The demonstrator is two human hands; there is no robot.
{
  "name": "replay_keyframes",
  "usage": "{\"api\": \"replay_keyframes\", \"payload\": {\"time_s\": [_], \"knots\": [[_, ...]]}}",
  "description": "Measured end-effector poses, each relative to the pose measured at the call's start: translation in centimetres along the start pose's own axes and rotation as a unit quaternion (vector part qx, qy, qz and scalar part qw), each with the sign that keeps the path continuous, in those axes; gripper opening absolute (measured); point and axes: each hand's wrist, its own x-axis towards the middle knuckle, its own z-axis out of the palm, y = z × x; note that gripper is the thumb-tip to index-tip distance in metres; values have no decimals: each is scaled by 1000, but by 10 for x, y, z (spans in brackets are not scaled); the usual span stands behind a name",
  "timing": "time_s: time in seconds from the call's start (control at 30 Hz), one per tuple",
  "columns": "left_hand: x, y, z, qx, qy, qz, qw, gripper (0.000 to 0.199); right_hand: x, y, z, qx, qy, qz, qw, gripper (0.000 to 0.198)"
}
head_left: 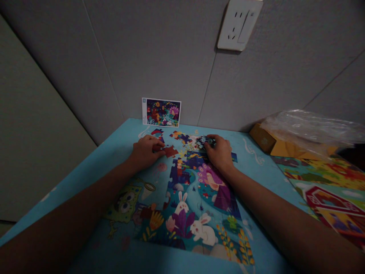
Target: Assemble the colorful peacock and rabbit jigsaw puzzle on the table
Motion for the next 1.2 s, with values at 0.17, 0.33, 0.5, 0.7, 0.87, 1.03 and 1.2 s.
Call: {"api": "replay_keyframes", "payload": {"time_s": [0.17, 0.33, 0.5, 0.7, 0.87, 1.03, 1.2], "knots": [[2, -3, -1, -24, 22, 7, 999, 20, 0, -1, 0, 3, 4, -3, 1000, 37], [5, -7, -1, -13, 69, 32, 997, 18, -2, -4, -2, 0, 6, -12, 1000, 36], [2, -4, 4, 54, 28, 53, 997, 45, -6, -7, -3, 5, 33, -64, 997, 32], [-5, -1, 8, 99, -31, 55, 993, 51, -13, -13, -4, 119, -14, -270, 955, 20], [-1, -4, 6, 73, -14, 34, 997, 37, -23, -23, -4, 175, -187, -433, 864, 24], [1, -1, 2, 65, -4, 0, 998, 38, -24, -24, -2, 187, -182, -386, 885, 25], [-1, 9, -6, 117, 49, -113, 986, 46, -23, -24, -2, 191, -178, -400, 878, 25]]}}
